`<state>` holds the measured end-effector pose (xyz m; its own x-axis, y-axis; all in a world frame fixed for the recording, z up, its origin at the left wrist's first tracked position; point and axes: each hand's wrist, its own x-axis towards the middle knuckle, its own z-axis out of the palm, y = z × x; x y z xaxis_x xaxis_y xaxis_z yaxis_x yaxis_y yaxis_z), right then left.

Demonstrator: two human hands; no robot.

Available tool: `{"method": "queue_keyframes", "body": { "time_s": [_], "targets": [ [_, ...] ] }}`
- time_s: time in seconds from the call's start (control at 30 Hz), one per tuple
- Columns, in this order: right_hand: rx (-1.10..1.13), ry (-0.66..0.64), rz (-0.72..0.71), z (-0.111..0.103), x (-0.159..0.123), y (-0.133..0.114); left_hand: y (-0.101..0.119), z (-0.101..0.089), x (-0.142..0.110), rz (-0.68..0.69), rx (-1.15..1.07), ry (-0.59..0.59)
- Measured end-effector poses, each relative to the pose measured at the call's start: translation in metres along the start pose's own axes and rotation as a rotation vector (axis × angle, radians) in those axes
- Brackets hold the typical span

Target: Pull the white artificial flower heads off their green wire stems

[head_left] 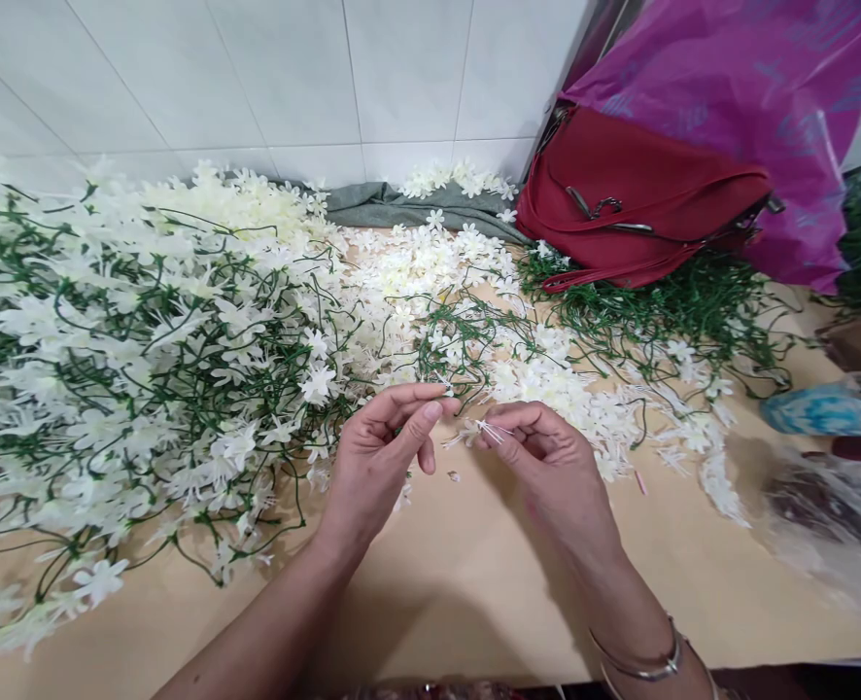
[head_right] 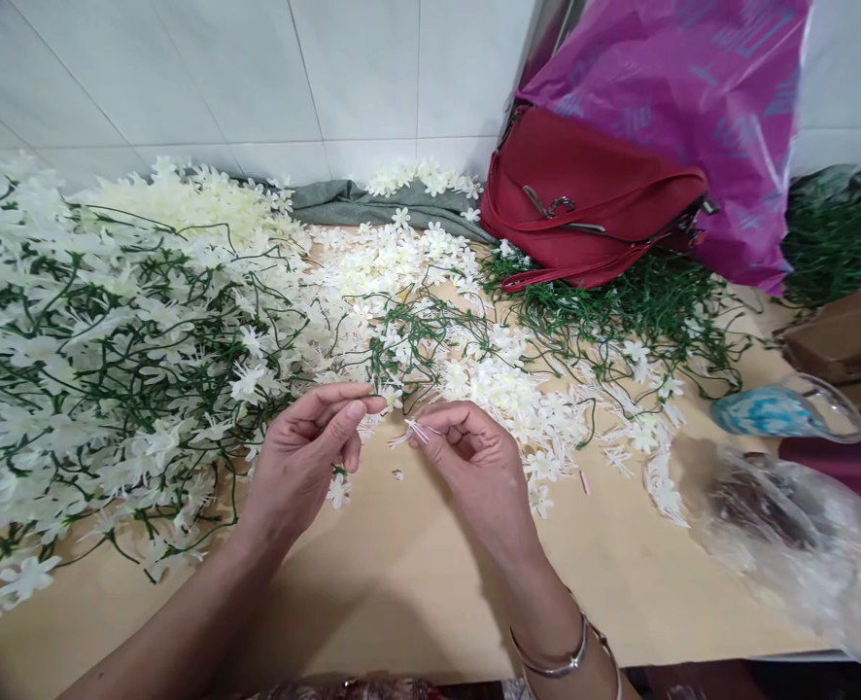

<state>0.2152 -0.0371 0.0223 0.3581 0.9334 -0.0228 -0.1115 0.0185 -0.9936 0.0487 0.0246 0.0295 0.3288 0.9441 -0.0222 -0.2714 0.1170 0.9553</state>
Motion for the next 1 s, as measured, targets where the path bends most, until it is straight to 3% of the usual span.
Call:
{"method": "queue_keyframes", "body": {
  "time_s": [0.1, 0.2, 0.33, 0.47, 0.57, 0.7, 0.8, 0.9, 1.0],
  "targets": [
    [0.042, 0.056, -0.003, -0.003, 0.002, 0.002, 0.005, 0.0, -0.002, 0.088, 0.081, 0.004],
    [0.104, 0.188, -0.027, -0.009, 0.005, 0.005, 0.01, 0.0, -0.003, 0.321, 0.358, -0.005],
    [0.069, 0.223, -0.082, -0.017, 0.006, 0.005, 0.002, 0.003, -0.001, 0.615, 0.879, -0.197],
    [-0.049, 0.179, -0.104, -0.02, 0.004, 0.007, -0.019, 0.007, 0.002, 0.591, 1.216, -0.342],
    [-0.045, 0.154, -0.065, -0.021, 0.004, 0.01, -0.031, 0.009, 0.004, 0.584, 1.304, -0.36],
    [-0.047, 0.128, -0.03, -0.02, 0.004, 0.009, -0.037, 0.009, 0.007, 0.605, 1.276, -0.312],
    [-0.069, 0.15, -0.049, -0.016, 0.002, 0.005, -0.032, 0.009, 0.01, 0.613, 1.032, -0.192],
    [-0.023, 0.123, -0.043, -0.009, -0.001, 0.001, -0.023, 0.008, 0.013, 0.481, 0.682, -0.035],
    [-0.038, 0.074, -0.046, -0.002, -0.004, -0.001, -0.015, 0.009, 0.013, 0.306, 0.456, -0.003]
  ]
}}
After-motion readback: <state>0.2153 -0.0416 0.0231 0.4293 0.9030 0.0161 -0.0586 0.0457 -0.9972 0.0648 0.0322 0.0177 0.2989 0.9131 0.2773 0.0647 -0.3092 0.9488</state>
